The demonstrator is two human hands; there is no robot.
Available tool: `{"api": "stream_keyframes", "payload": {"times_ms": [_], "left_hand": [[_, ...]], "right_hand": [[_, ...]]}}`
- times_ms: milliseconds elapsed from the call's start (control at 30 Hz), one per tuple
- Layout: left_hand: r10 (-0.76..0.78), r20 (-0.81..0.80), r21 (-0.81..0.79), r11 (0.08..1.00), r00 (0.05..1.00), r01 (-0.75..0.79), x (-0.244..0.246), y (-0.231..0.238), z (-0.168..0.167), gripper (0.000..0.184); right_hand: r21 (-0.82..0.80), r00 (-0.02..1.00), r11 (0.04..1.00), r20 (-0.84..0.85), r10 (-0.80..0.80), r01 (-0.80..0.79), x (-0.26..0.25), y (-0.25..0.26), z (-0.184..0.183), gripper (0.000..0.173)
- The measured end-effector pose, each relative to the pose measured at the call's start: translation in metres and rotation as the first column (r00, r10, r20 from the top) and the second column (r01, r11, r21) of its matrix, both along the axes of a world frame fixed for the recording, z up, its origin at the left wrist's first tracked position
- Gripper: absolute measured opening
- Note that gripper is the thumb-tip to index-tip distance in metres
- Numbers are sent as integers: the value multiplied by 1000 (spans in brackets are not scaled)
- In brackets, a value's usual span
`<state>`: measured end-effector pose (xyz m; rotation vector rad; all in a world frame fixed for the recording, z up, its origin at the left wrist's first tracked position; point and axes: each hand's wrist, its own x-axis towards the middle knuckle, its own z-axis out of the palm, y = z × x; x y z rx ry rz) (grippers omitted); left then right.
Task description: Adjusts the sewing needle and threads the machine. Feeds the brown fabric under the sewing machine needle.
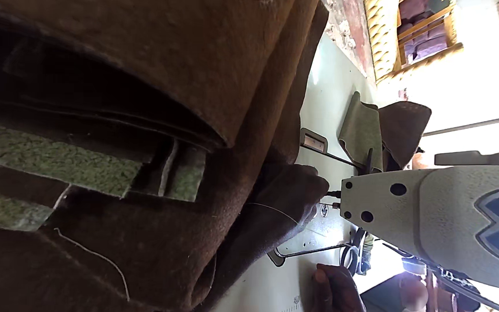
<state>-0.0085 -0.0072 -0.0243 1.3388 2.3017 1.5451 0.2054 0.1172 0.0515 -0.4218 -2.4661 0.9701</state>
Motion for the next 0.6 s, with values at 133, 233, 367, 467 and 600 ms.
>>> {"api": "stream_keyframes", "payload": {"times_ms": [133,233,367,467,600], "left_hand": [[-15,-4,-11,1000,1000,15,6,-3,-12,12],[3,-36,-18,1000,999,-4,11,-1,-33,14],[6,-39,-99,995,999,-10,4,-3,-3,9],[29,-93,-21,999,995,-31,1,-2,6,8],[-116,98,-204,970,988,134,-15,-17,79,11]], "right_hand": [[-3,1000,1000,4,7,-7,0,1,0,16],[0,1000,1000,6,8,-8,0,1,0,15],[11,1000,1000,-3,15,-15,0,1,0,16],[17,1000,1000,-4,14,-14,0,1,0,16],[16,1000,1000,-2,12,-12,-1,0,1,16]]}}
